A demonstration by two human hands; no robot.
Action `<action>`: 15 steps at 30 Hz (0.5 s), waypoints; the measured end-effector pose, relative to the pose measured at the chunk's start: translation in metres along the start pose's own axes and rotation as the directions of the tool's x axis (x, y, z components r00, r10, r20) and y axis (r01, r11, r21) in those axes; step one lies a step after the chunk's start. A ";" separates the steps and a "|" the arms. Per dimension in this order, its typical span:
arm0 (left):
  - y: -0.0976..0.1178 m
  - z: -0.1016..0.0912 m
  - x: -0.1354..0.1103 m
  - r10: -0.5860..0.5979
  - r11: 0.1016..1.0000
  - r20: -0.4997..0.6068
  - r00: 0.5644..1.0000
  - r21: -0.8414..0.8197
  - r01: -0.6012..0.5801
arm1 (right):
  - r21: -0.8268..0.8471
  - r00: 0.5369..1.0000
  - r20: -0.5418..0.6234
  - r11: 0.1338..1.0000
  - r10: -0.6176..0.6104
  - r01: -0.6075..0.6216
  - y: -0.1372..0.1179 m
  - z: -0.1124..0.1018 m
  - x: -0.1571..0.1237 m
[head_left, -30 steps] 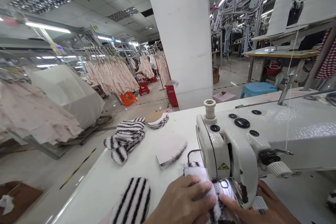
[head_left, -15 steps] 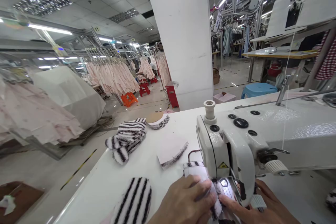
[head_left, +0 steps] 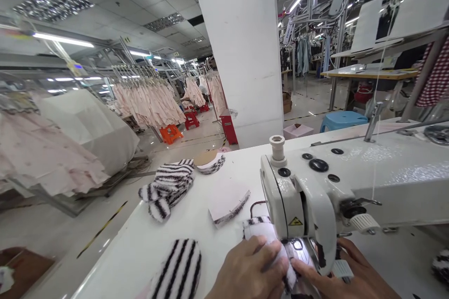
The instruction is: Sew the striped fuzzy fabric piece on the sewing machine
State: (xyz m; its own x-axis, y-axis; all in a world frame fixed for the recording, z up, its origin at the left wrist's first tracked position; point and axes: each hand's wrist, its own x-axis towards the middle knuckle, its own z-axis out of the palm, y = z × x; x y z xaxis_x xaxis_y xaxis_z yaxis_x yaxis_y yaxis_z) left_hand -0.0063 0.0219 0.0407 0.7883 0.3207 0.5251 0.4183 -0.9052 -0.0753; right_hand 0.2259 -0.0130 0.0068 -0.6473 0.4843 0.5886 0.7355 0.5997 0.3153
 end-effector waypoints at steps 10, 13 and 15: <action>0.003 0.000 0.001 -0.054 0.999 -0.046 0.997 -0.008 0.054 | 0.023 0.991 -0.085 0.995 0.103 -0.101 -0.009 0.010 -0.004; -0.001 -0.005 0.000 -0.004 0.996 0.012 1.000 -0.087 0.005 | -0.008 0.971 -0.186 0.988 0.150 -0.154 -0.011 0.018 -0.008; -0.003 -0.006 0.000 0.018 0.997 0.009 1.000 -0.080 -0.018 | -0.005 0.975 -0.174 0.990 0.135 -0.138 -0.013 0.020 -0.008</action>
State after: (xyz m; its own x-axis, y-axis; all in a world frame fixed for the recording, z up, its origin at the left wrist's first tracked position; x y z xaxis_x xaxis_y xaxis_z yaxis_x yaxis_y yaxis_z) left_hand -0.0105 0.0233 0.0465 0.8000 0.3064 0.5158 0.3668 -0.9301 -0.0163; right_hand 0.2177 -0.0119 -0.0165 -0.4972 0.4425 0.7463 0.8188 0.5239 0.2348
